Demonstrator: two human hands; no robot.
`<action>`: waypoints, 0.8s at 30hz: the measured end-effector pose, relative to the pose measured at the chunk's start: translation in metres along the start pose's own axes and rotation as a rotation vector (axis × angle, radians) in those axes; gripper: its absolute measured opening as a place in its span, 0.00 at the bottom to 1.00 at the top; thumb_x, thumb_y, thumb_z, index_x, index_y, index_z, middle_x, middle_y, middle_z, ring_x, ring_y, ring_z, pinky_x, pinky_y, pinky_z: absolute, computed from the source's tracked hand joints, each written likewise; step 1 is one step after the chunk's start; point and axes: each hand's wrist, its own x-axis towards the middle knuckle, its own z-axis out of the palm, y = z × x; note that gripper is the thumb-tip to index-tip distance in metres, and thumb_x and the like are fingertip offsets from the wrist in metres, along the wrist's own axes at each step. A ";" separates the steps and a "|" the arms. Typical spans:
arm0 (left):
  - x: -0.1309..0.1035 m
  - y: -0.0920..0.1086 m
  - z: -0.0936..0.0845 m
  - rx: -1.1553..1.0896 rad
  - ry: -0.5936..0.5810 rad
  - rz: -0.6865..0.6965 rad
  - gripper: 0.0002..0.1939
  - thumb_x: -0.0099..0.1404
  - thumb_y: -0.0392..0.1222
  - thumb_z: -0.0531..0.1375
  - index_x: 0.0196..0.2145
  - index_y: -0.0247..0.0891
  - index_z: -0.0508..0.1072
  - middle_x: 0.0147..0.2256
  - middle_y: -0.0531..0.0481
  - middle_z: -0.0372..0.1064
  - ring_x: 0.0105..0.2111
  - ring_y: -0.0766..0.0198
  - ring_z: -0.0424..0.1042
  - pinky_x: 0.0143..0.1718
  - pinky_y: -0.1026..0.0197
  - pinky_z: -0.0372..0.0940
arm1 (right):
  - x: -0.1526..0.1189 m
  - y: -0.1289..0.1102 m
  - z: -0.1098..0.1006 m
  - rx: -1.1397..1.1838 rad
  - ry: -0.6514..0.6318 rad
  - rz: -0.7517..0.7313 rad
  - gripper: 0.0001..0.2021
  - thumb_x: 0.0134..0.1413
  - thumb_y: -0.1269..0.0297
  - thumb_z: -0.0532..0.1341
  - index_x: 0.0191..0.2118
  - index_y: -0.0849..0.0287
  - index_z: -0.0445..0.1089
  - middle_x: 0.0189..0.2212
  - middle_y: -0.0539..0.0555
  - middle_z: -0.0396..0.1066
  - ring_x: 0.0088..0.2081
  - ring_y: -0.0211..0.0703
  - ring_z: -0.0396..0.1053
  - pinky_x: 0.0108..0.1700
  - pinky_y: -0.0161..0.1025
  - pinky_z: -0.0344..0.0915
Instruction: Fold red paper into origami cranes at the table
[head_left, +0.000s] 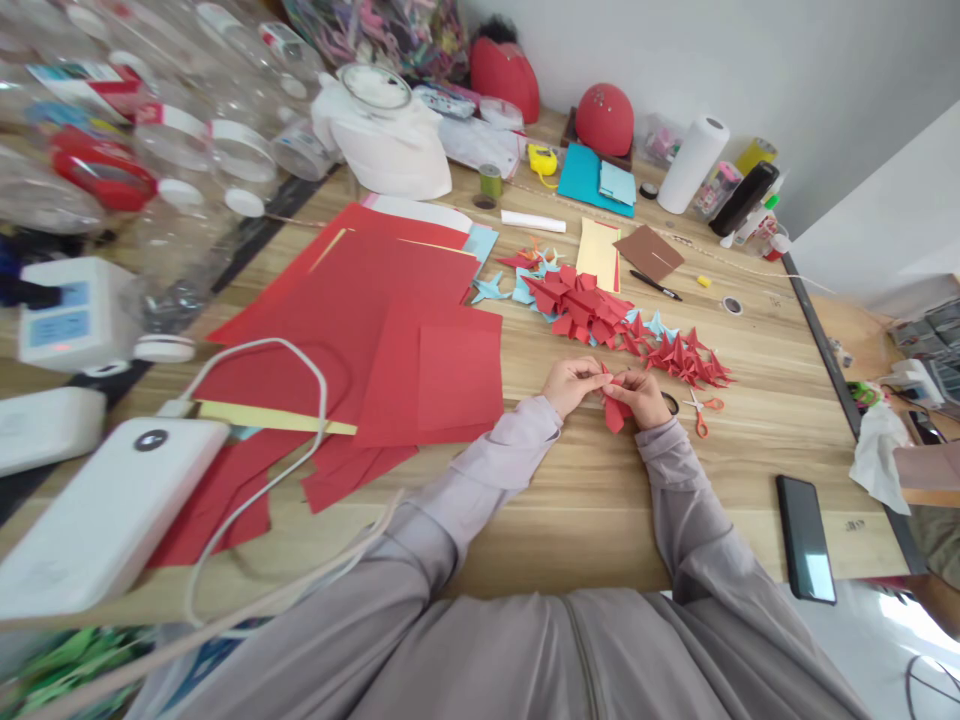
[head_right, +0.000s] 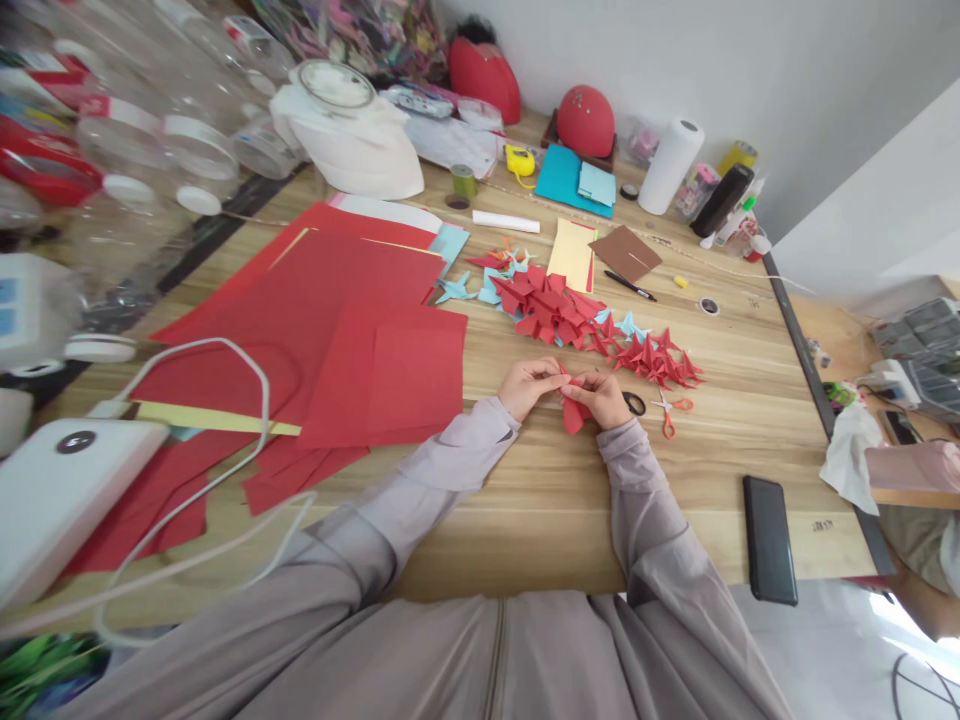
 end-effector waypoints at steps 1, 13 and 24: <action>0.000 0.000 0.000 0.001 -0.004 -0.008 0.15 0.46 0.48 0.67 0.16 0.34 0.70 0.21 0.54 0.63 0.22 0.70 0.62 0.24 0.64 0.58 | 0.000 0.000 0.000 0.000 0.008 -0.003 0.11 0.37 0.58 0.69 0.23 0.61 0.71 0.19 0.50 0.73 0.21 0.34 0.68 0.26 0.32 0.65; 0.000 -0.010 0.000 0.115 0.082 0.021 0.17 0.47 0.48 0.66 0.15 0.34 0.68 0.19 0.56 0.59 0.22 0.71 0.58 0.25 0.64 0.53 | -0.001 -0.002 0.004 -0.036 0.014 -0.005 0.12 0.34 0.58 0.70 0.22 0.61 0.71 0.19 0.50 0.73 0.20 0.35 0.68 0.25 0.32 0.65; -0.001 0.001 -0.001 0.061 0.004 -0.025 0.16 0.52 0.51 0.63 0.19 0.34 0.73 0.21 0.53 0.63 0.23 0.69 0.62 0.27 0.63 0.58 | -0.001 0.001 0.001 0.012 0.013 0.009 0.13 0.33 0.58 0.71 0.22 0.60 0.70 0.21 0.50 0.74 0.21 0.36 0.69 0.26 0.33 0.66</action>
